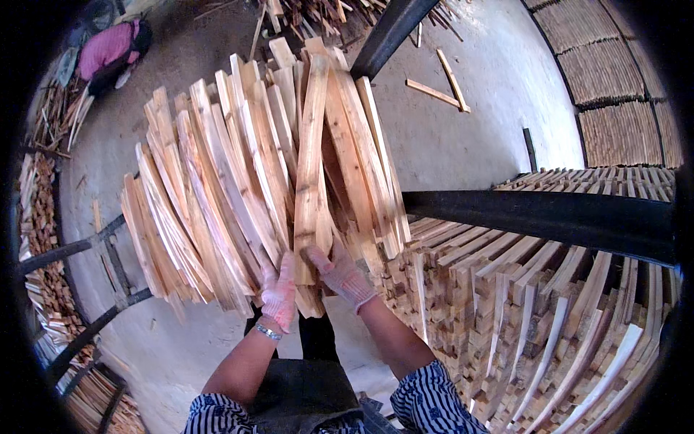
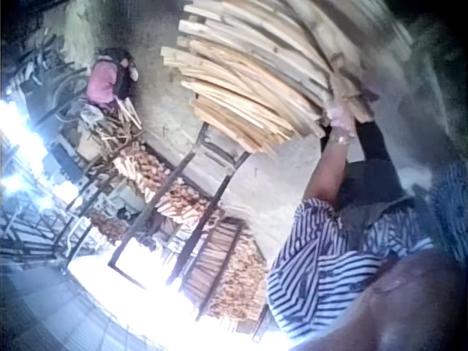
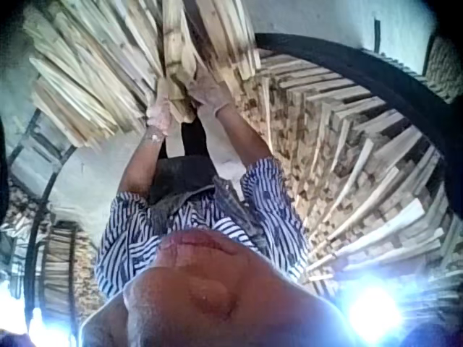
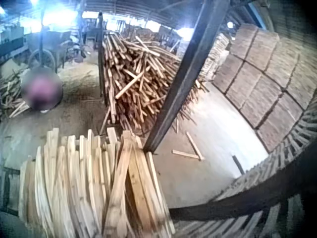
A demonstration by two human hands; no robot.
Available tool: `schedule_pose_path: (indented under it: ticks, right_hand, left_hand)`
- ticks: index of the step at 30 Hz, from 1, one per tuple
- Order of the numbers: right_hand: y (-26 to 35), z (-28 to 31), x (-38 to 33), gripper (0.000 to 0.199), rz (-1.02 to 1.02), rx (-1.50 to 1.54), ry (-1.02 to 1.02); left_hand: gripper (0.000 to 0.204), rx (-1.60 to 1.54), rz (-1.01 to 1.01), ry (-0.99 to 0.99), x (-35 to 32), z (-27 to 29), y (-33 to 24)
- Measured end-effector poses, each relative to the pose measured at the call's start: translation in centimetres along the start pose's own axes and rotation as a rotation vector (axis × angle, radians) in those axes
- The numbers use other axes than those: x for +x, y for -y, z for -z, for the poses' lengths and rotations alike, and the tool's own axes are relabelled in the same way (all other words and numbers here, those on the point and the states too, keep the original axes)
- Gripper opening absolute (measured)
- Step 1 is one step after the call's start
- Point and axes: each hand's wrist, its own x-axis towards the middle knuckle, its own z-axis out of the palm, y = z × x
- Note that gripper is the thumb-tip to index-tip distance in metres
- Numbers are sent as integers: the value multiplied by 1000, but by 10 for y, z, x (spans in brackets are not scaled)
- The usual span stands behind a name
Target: The person picks up bundles of wooden planks from a large stack and carries them to a nearby metal rack. They place the planks onto the rack, arranging them vertically in a row.
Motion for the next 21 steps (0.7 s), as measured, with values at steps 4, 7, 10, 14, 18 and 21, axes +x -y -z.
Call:
schedule_pose_path:
  ticks: [4,7,10,14,18,21]
  right_hand:
    - [16,-3,-18,73,-49,-62,-38]
    - [31,-12,-38,75,-8,-76,-8]
    - [15,-46,-61,84,163,-9,57]
    - [37,-50,-48,86,-49,-177,91]
    - [19,-64,-20,73,16,123,-157]
    - [5,-71,-27,64,21,76,-214]
  left_hand:
    - [69,125,-40,59,2,4,9]
    - [73,-551,368,-17,-9,24,-45]
    - [76,-634,288,162,-20,74,29]
    - [77,-276,67,339,11,89,50]
    - [82,18,308,88,-7,48,-18]
    - [84,155,79,67,-20,44,35]
